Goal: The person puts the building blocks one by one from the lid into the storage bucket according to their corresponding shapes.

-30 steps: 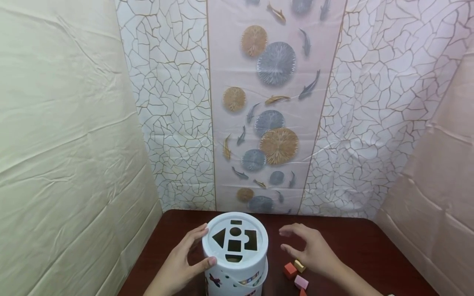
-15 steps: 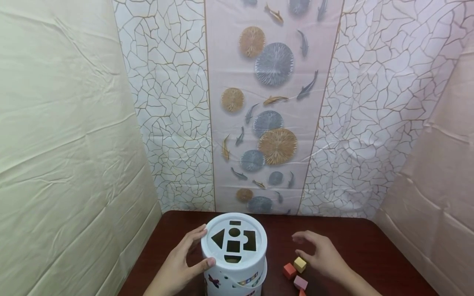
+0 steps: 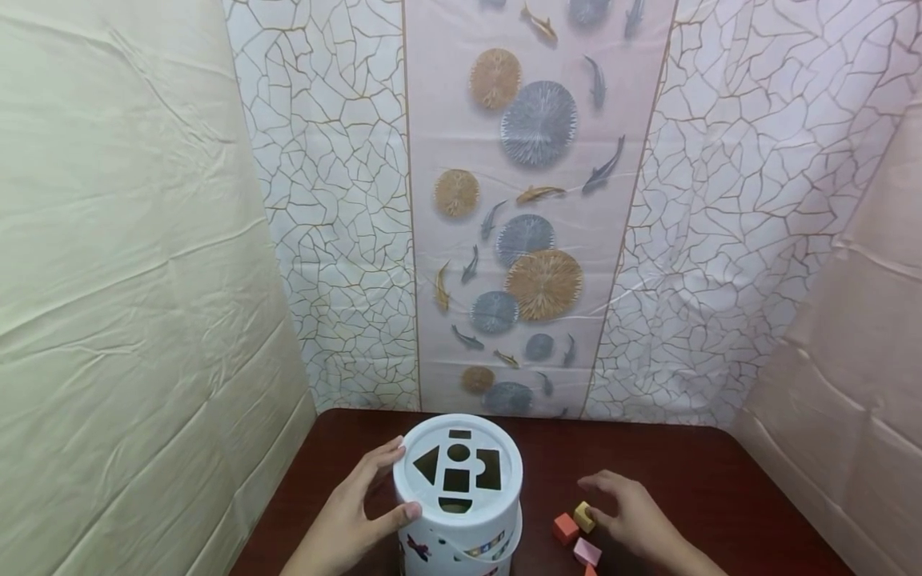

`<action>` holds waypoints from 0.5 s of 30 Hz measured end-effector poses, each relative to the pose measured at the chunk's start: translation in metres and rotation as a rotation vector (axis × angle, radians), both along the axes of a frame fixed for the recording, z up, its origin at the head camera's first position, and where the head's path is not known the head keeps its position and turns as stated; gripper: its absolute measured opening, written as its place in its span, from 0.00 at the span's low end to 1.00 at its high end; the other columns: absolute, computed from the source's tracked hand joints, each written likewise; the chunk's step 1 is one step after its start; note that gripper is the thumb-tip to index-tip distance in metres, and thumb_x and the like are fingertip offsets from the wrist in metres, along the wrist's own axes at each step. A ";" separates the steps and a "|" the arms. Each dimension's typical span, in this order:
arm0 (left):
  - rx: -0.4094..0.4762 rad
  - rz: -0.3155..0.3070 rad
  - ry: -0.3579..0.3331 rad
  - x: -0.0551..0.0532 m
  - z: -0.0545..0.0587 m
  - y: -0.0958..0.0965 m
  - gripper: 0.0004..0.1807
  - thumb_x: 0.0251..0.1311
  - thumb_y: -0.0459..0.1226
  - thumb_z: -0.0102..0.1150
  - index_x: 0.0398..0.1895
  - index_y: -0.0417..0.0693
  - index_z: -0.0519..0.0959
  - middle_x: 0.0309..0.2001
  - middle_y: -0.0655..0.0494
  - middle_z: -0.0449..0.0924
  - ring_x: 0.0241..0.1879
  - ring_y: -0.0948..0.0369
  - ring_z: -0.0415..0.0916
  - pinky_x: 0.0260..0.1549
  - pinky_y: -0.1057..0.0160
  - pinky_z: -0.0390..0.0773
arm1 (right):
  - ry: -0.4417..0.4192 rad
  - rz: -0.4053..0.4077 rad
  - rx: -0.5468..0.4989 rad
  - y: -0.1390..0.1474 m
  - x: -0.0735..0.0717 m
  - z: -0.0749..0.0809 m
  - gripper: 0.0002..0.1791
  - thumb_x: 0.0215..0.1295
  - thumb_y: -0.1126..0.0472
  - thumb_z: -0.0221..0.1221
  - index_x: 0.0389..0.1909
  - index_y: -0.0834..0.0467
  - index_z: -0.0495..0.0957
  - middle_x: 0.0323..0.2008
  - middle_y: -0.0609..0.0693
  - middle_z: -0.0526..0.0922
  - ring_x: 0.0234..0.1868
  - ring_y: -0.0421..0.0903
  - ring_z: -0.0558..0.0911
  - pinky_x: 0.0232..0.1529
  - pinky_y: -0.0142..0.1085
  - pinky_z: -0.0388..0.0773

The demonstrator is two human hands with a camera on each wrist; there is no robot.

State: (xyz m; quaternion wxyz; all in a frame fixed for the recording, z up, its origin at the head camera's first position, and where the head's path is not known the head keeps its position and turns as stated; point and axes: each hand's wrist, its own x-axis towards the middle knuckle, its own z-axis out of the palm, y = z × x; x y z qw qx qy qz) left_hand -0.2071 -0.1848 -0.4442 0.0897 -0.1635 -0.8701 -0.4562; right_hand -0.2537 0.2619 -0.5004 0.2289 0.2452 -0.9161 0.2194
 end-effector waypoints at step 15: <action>-0.026 0.002 0.056 -0.002 -0.003 -0.001 0.42 0.51 0.65 0.69 0.70 0.72 0.68 0.76 0.76 0.60 0.74 0.61 0.65 0.67 0.52 0.75 | -0.153 0.052 0.012 0.003 -0.010 -0.029 0.04 0.61 0.59 0.71 0.30 0.51 0.84 0.36 0.45 0.80 0.33 0.37 0.81 0.30 0.31 0.79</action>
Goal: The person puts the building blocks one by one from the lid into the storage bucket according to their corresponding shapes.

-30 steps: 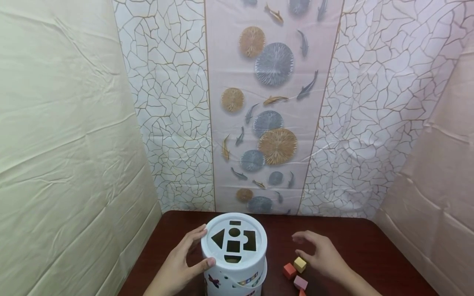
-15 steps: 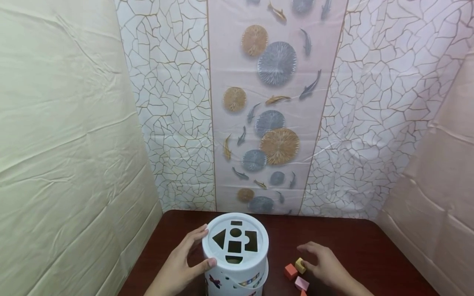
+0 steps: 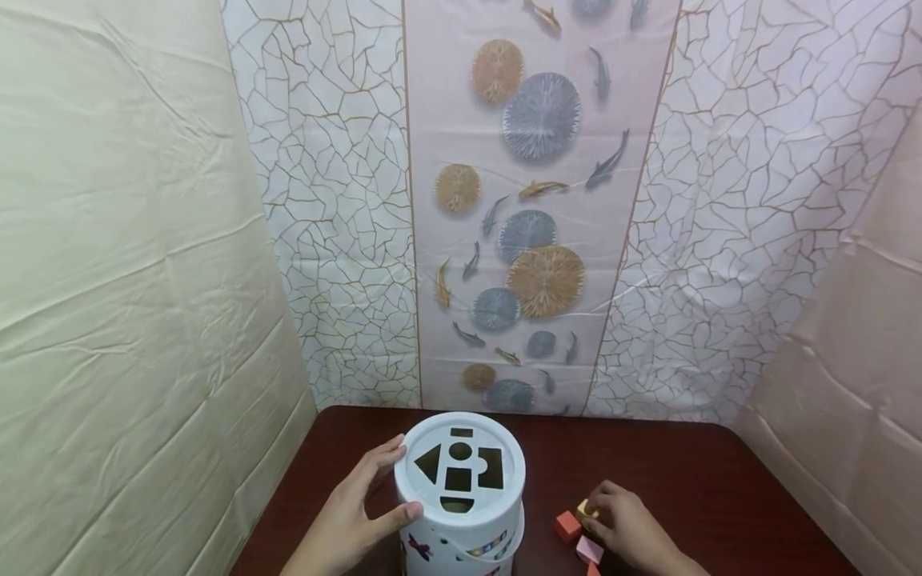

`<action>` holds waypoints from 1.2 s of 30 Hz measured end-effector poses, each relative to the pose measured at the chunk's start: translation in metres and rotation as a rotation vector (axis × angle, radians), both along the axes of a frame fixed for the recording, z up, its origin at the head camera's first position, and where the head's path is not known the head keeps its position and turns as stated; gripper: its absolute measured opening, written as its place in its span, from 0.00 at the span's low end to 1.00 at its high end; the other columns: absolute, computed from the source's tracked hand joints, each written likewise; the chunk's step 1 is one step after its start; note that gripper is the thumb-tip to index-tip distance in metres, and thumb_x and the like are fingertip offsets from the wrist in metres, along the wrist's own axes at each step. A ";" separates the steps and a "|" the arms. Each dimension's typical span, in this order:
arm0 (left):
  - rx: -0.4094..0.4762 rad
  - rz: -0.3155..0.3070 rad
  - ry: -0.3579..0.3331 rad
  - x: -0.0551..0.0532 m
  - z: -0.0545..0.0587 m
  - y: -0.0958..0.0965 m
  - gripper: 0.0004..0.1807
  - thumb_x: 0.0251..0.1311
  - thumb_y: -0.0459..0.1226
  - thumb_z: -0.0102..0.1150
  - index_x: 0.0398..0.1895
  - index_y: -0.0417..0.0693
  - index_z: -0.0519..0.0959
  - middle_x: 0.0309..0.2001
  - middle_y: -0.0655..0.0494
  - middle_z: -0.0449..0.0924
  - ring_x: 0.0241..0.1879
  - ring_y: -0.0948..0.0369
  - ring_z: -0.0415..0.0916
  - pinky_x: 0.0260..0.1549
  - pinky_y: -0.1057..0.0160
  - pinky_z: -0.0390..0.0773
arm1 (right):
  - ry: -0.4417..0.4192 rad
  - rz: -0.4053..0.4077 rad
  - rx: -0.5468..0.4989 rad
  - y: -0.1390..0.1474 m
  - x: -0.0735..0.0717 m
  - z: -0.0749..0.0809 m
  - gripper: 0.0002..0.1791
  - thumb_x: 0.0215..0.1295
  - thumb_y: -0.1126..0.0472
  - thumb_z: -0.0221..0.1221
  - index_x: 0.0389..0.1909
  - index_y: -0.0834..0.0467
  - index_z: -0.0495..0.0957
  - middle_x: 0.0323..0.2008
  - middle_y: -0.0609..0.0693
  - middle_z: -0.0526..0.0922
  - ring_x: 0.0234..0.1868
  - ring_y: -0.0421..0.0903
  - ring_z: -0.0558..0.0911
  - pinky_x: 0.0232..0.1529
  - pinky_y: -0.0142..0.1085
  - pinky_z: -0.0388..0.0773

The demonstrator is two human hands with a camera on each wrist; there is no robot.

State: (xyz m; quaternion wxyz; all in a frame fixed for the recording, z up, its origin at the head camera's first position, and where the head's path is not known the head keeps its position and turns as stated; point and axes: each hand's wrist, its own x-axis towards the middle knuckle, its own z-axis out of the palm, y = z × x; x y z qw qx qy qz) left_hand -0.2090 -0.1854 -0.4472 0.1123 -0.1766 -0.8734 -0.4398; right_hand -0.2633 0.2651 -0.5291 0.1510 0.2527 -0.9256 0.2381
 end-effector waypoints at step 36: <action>0.031 -0.014 -0.031 0.001 0.002 -0.001 0.41 0.49 0.64 0.71 0.68 0.73 0.70 0.75 0.78 0.60 0.76 0.61 0.61 0.71 0.41 0.66 | -0.045 -0.173 -0.034 0.007 0.003 -0.009 0.17 0.50 0.66 0.73 0.37 0.47 0.79 0.35 0.40 0.79 0.35 0.35 0.81 0.32 0.29 0.79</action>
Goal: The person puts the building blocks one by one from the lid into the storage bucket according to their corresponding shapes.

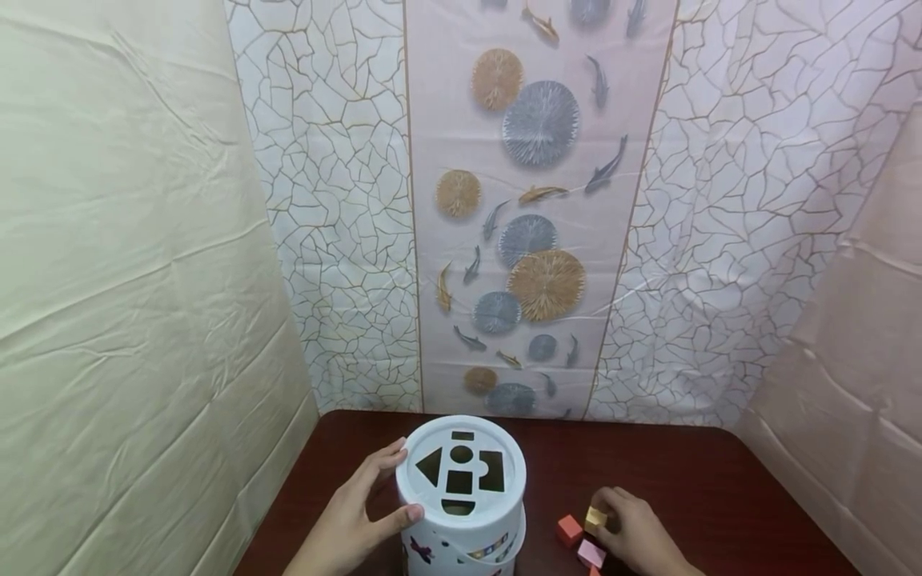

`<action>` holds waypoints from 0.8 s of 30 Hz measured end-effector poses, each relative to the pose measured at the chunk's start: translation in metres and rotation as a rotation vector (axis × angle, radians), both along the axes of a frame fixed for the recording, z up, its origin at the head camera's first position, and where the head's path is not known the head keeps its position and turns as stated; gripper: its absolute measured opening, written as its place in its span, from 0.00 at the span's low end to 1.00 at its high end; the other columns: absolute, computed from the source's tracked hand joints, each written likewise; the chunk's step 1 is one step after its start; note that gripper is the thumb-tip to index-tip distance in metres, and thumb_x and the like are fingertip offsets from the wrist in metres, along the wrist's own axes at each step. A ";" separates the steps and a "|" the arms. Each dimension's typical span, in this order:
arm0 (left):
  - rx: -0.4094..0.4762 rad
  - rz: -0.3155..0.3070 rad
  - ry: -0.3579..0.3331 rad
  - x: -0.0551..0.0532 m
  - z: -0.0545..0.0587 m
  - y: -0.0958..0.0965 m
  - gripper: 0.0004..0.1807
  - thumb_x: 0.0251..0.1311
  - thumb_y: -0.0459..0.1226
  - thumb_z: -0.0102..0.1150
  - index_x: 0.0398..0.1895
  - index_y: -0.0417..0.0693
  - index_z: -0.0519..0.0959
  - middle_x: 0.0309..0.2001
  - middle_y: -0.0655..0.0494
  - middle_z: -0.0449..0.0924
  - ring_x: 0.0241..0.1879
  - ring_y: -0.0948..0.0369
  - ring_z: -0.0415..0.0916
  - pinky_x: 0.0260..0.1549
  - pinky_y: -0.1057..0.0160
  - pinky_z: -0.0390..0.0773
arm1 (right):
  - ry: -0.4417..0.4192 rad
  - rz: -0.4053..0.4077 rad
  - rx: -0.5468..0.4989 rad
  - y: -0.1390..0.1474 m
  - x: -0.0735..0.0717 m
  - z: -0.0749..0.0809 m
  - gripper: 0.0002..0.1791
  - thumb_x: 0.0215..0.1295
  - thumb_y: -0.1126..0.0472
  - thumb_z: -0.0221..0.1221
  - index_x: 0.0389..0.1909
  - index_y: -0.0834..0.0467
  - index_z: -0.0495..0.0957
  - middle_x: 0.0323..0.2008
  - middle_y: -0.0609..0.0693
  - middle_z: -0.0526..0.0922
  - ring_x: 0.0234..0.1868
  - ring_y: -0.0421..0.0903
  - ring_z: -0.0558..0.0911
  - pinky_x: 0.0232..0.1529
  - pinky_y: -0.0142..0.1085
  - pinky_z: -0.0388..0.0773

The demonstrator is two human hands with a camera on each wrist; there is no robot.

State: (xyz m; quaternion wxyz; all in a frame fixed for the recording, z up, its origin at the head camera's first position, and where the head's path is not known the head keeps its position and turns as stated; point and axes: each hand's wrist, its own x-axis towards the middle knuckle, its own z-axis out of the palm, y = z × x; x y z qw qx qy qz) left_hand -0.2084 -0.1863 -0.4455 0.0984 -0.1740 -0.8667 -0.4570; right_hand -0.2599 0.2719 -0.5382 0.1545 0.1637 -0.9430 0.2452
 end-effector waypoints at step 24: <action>-0.012 0.023 0.002 0.001 0.000 0.000 0.41 0.47 0.66 0.71 0.67 0.74 0.70 0.74 0.77 0.61 0.72 0.61 0.69 0.68 0.47 0.74 | 0.268 0.082 -0.112 -0.007 0.031 0.071 0.36 0.38 0.72 0.78 0.49 0.43 0.76 0.35 0.36 0.81 0.36 0.33 0.80 0.38 0.29 0.81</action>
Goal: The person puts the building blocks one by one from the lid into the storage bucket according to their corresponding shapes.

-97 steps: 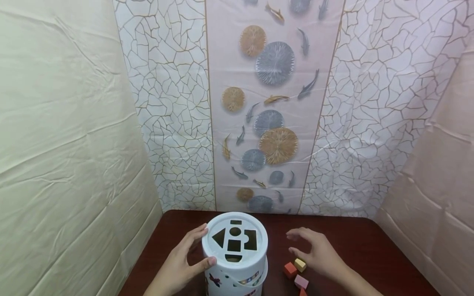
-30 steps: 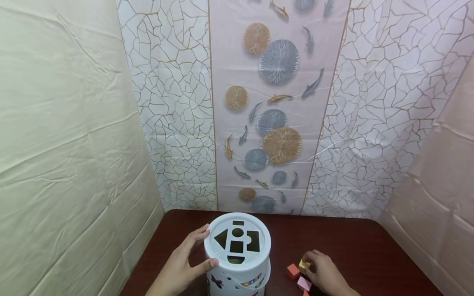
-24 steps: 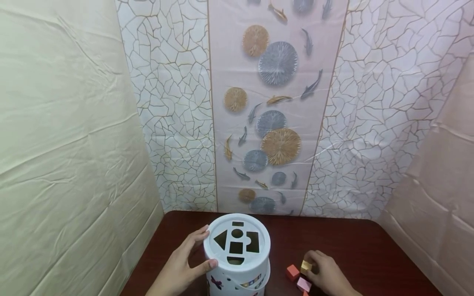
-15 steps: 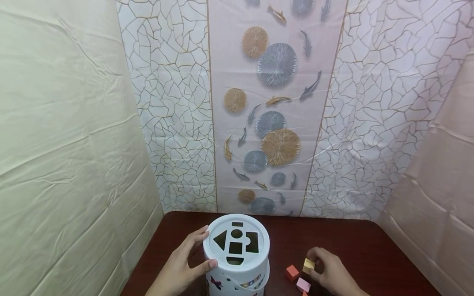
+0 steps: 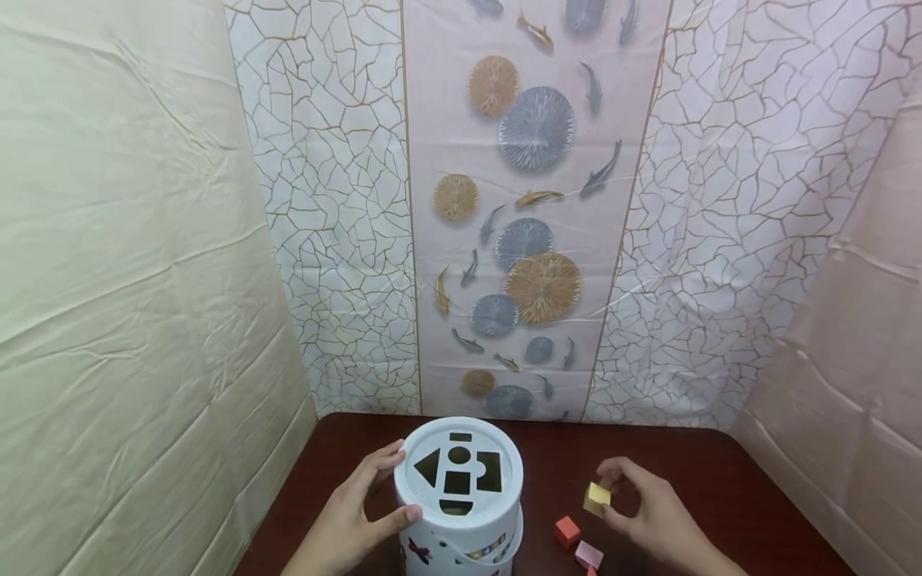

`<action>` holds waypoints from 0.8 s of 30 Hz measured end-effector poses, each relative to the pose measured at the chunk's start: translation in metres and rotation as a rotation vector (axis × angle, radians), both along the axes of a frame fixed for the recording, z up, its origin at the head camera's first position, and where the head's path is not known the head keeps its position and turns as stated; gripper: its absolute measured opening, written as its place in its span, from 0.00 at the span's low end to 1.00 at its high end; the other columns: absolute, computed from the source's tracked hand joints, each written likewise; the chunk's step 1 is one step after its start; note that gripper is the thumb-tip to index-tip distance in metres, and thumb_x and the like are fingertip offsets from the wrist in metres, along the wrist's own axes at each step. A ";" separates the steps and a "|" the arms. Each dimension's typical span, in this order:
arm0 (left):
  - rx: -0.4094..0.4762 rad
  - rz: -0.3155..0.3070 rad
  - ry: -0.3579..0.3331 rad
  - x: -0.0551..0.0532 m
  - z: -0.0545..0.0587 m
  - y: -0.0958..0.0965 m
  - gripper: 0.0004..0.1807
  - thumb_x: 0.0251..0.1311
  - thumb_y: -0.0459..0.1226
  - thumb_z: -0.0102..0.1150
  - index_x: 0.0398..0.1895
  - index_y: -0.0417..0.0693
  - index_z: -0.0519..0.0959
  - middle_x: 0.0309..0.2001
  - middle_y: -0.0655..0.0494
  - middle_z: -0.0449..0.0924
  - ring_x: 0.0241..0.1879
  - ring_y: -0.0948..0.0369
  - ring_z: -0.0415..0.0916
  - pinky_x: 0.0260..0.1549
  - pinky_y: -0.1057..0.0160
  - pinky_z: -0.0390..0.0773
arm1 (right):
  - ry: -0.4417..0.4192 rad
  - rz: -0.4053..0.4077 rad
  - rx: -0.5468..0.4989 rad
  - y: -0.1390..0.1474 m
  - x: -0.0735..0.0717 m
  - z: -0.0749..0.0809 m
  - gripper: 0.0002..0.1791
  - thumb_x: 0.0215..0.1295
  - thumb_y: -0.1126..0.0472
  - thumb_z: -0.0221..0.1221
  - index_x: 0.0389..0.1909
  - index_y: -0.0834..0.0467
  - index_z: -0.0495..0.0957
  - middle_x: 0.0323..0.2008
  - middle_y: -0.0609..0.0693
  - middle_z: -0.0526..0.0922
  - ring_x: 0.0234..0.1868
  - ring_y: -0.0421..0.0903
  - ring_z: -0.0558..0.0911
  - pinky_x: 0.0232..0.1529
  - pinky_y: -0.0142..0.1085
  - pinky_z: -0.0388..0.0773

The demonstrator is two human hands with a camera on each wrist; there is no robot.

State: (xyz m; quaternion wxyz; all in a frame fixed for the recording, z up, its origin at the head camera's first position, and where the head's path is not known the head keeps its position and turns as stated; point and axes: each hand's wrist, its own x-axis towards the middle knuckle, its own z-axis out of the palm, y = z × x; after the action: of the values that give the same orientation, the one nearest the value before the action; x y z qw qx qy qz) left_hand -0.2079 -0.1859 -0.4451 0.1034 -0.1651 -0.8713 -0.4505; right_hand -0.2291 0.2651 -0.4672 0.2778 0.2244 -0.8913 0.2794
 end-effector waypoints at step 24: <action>-0.065 0.033 -0.004 0.003 0.005 0.001 0.50 0.48 0.69 0.68 0.75 0.74 0.62 0.73 0.73 0.63 0.74 0.56 0.64 0.67 0.33 0.68 | 0.066 0.189 0.000 -0.035 0.019 0.066 0.39 0.42 0.70 0.79 0.55 0.42 0.74 0.37 0.36 0.84 0.37 0.32 0.82 0.44 0.21 0.77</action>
State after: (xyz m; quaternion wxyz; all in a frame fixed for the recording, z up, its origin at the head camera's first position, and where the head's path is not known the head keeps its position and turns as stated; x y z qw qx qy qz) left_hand -0.2049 -0.1850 -0.4398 0.1036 -0.1532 -0.8883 -0.4203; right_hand -0.2101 0.2299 -0.4015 0.2792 0.3165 -0.8566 0.2969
